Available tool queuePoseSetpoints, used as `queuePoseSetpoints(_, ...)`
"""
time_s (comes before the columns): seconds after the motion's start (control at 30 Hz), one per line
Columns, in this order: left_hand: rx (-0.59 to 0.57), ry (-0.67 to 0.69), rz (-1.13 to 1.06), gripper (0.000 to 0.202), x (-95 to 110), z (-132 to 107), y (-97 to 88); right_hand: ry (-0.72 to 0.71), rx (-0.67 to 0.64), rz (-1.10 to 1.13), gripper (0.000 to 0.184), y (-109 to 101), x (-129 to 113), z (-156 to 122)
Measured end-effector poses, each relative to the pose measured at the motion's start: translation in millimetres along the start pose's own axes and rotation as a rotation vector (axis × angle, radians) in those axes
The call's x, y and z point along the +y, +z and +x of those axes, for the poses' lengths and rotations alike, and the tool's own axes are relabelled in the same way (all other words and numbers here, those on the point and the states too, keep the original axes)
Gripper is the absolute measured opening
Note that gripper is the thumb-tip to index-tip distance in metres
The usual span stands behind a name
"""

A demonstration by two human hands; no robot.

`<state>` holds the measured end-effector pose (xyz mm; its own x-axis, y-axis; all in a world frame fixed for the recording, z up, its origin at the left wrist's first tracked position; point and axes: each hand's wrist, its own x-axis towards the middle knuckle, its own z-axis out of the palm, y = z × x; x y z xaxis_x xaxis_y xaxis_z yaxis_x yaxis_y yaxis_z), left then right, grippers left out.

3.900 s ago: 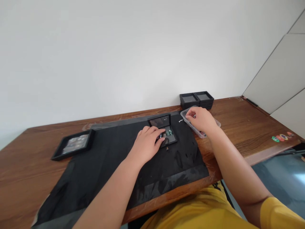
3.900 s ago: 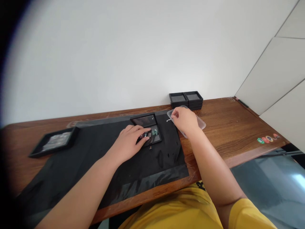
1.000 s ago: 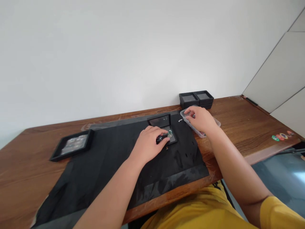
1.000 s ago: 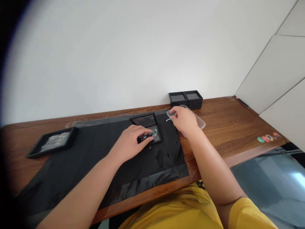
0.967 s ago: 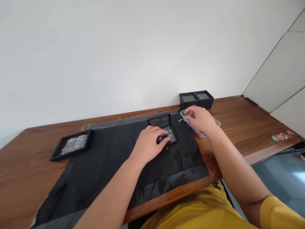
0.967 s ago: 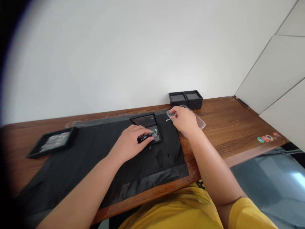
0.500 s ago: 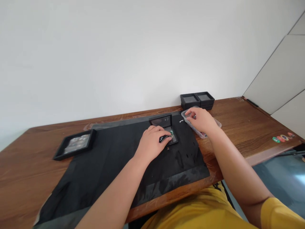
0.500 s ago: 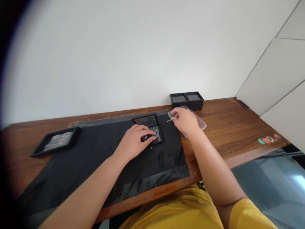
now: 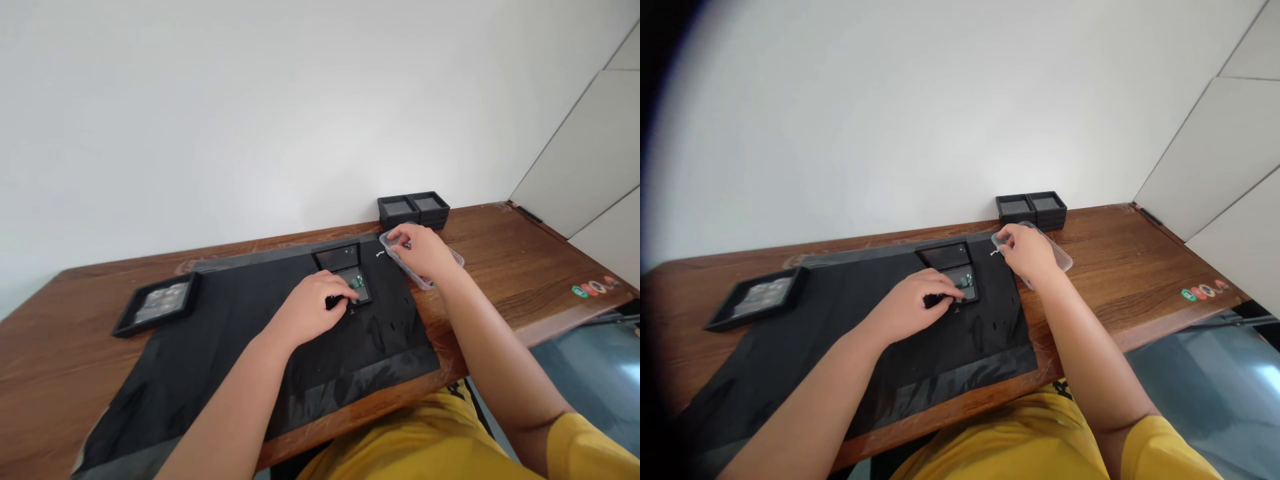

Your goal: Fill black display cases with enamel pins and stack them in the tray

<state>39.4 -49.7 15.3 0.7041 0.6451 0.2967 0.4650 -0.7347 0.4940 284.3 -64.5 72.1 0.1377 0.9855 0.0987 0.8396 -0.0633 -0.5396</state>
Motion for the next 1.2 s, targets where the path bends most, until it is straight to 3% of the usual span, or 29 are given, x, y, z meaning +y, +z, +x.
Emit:
queuePoseSetpoints(0.3, 0.052, -0.063, 0.049, 0.025, -2.2, -6.5, -11.6, -0.017, 0.003, -0.001, 0.022, 0.6, 0.5, -0.4)
queuePoseSetpoints(0.7, -0.043, -0.149, 0.124, 0.019, 6.9, -2.3, -4.5, -0.042, -0.001, -0.018, 0.022, 1.5, 2.3, 1.0)
queuePoseSetpoints(1.03, -0.038, -0.075, 0.120, 0.026, 10.8, -3.0, -3.1, -0.033, -0.010, -0.030, 0.022, 1.8, -0.5, -0.4)
queuePoseSetpoints(1.2, -0.031, -0.113, 0.090, 0.029, 4.4, -3.3, -2.7, -0.038, -0.008, -0.027, 0.023, 1.8, -0.5, -1.0)
